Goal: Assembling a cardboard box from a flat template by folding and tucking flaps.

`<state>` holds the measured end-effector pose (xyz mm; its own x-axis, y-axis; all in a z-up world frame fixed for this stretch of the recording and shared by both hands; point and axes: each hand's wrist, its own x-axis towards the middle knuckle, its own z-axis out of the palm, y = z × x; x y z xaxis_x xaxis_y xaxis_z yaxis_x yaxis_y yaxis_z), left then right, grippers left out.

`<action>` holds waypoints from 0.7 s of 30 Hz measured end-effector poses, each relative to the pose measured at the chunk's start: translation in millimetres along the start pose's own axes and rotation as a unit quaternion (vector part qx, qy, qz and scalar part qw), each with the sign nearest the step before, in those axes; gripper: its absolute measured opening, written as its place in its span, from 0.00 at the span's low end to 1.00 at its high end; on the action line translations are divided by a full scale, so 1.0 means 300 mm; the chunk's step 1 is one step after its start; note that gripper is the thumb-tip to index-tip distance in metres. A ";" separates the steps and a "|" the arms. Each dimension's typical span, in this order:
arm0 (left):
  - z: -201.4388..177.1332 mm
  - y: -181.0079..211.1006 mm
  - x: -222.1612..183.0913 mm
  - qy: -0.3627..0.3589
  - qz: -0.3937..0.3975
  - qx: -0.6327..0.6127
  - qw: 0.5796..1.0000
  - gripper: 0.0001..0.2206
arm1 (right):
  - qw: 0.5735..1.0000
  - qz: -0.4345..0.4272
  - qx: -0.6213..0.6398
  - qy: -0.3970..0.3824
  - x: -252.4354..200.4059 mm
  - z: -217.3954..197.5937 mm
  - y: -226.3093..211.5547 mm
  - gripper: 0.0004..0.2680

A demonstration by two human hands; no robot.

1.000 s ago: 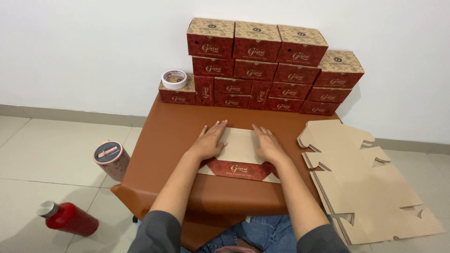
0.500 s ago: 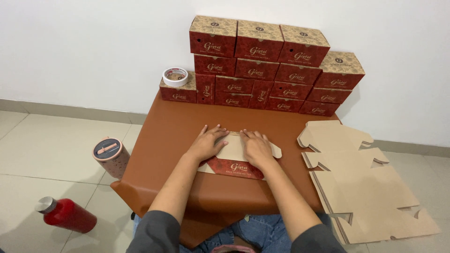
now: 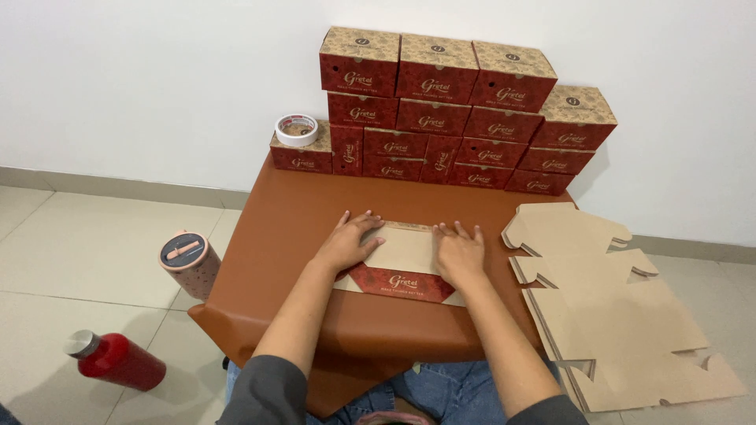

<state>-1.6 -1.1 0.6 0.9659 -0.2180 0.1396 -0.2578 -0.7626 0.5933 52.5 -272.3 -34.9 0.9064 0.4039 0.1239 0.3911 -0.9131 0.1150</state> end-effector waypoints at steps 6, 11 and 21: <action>0.008 -0.048 0.014 0.121 -0.073 -0.042 0.989 0.31 | 0.980 0.060 0.171 -0.080 -0.045 -0.143 0.041 0.22; -0.010 -0.130 -0.028 0.123 -0.174 -0.059 0.975 0.32 | 0.953 0.074 0.287 0.065 -0.259 -0.333 -0.021 0.21; -0.082 -0.018 -0.113 0.208 -0.140 -0.334 0.909 0.11 | 0.942 -0.098 0.208 0.245 -0.458 -0.219 -0.257 0.14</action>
<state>-32.5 25.3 12.2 0.9523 0.2831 0.1138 -0.0627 -0.1835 0.9810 -112.7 -253.5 4.0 0.6678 0.4517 0.5916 0.6645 -0.7199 -0.2005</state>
